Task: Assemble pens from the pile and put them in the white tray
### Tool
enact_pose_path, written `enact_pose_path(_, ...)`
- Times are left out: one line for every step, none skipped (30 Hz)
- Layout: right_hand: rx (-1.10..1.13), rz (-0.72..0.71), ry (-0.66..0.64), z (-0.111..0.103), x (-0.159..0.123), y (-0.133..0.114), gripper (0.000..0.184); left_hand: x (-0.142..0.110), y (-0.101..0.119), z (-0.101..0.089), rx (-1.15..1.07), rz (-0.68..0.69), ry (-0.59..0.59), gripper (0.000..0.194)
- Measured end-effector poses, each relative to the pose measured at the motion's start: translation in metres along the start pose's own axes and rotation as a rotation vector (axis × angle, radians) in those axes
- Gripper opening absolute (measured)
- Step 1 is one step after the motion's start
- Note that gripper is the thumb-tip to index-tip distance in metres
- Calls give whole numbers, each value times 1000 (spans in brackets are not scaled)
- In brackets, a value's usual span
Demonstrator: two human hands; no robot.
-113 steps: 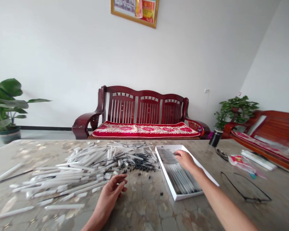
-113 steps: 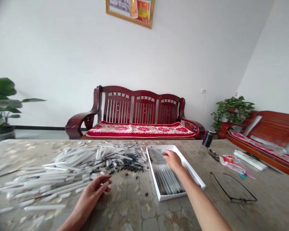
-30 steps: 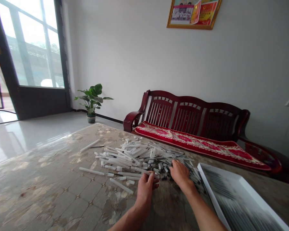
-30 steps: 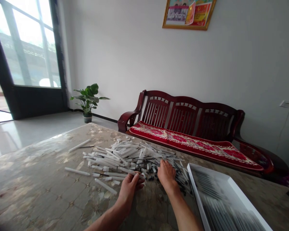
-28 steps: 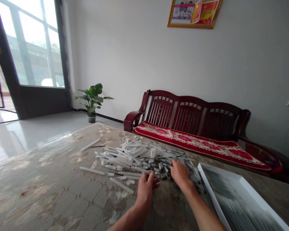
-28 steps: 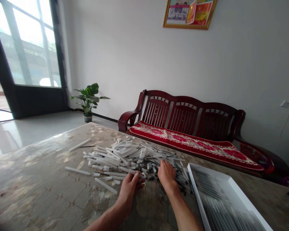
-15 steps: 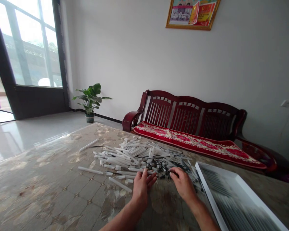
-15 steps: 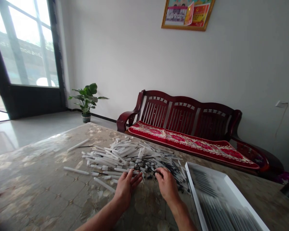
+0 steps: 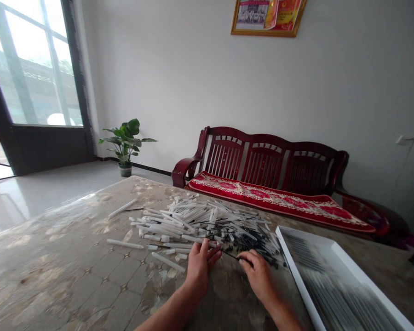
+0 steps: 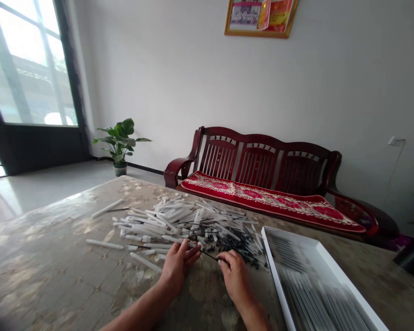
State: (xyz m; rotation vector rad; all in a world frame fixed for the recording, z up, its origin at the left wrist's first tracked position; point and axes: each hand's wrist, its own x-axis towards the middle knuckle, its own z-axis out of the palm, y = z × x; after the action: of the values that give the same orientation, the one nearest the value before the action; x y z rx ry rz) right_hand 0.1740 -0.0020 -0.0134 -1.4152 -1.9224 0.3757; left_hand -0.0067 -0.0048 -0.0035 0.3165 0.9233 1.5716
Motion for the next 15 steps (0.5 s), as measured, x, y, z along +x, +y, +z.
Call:
enact_pose_path(-21, -5, 7, -1, 0, -2, 20, -1, -1, 0, 22, 6, -10, 27)
enact_pose_path(-46, -10, 16, -2, -1, -4, 20, -2, -1, 0, 43, 11, -23, 30)
enact_pose_path(-74, -20, 21, -3, -2, -6, 20, -3, -2, 0, 65, 16, -42, 33)
enact_pose_path(-101, -33, 25, -4, -2, -7, 20, -4, -3, 1, 87, 18, -67, 35)
enact_pose_path(-124, -48, 33, -3, -3, -9, 20, -6, -4, 1, 108, 14, -95, 37)
enact_pose_path(-137, -63, 43, -2, -4, -11, 20, -8, -6, 1, 125, 4, -122, 39)
enact_pose_path(-135, -75, 55, -1, -5, -13, 20, -10, -7, 1, 138, -12, -142, 41)
enact_pose_path(-119, -83, 67, 1, -6, -15, 20, -11, -9, 2, 148, -30, -155, 43)
enact_pose_path(-91, -89, 79, 4, -6, -17, 21, -13, -10, 2, 155, -47, -161, 44)
enact_pose_path(-53, -96, 88, 7, -7, -20, 22, -14, -11, 1, 163, -60, -165, 45)
enact_pose_path(-11, -108, 93, 9, -8, -22, 24, -15, -12, 1, 170, -67, -173, 45)
enact_pose_path(31, -124, 99, 12, -9, -25, 25, -15, -12, 1, 178, -69, -186, 45)
enact_pose_path(70, -144, 109, 13, -9, -28, 27, -16, -12, 1, 188, -66, -201, 44)
enact_pose_path(106, -165, 119, 15, -10, -30, 29, -16, -12, 0, 196, -62, -216, 44)
enact_pose_path(137, -183, 130, 15, -10, -31, 30, -16, -12, 0, 203, -59, -228, 43)
